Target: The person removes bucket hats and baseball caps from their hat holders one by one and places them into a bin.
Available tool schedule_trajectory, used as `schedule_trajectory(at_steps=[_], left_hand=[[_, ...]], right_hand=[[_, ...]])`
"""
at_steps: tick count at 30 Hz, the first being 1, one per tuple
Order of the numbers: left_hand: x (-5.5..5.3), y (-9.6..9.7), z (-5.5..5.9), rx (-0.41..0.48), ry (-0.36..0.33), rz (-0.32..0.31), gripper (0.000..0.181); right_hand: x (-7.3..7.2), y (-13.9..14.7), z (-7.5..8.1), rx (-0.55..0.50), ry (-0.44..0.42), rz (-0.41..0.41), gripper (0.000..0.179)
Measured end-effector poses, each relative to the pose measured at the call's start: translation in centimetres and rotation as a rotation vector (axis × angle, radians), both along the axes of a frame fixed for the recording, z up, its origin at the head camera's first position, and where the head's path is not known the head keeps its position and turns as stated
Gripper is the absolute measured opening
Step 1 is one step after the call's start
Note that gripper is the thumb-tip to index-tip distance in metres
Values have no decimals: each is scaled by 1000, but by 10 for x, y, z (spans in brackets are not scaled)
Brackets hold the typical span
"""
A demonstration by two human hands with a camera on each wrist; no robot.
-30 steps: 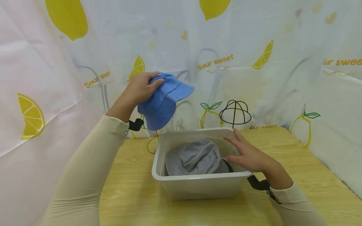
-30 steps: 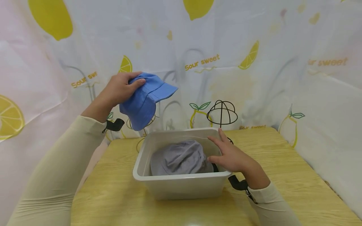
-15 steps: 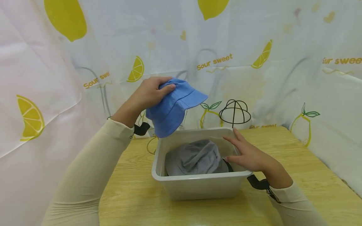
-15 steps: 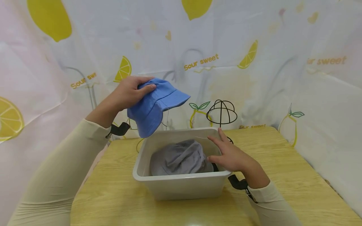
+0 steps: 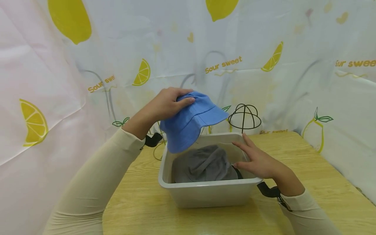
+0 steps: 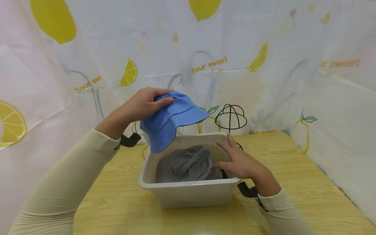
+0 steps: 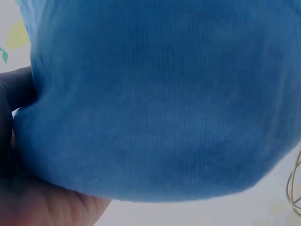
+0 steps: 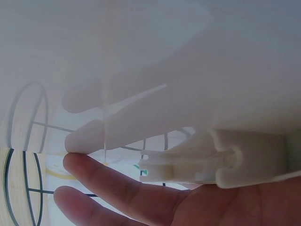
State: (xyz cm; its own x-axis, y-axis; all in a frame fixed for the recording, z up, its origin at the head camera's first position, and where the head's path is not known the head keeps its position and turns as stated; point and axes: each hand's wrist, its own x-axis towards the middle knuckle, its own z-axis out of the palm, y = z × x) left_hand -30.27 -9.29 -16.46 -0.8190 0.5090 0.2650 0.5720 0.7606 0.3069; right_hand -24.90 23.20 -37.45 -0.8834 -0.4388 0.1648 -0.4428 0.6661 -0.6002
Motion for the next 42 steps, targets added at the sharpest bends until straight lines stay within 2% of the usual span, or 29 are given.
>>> schedule_trajectory(at_steps=[8,12,23,29,36,42], left_hand=[[5,8,-7,12,-57,-69,48],[5,11,-13,19,-86,-83,47],[-3,20,-34,-35,-139,-116,40],[-7,22,-47,-99,-138,-146,40],[-11,25,-60,-135,-181,-125,46],[-15,28,-70,-141,-170,-122,48]], right_hand=[[0,0,2,-10,-21,-6,83],[1,0,3,-23,-29,-3,85],[1,-1,3,-42,-37,-11,85],[0,0,3,-39,-38,-13,86],[0,-1,3,-37,-33,-13,85],[0,-1,2,-34,-29,-14,85]])
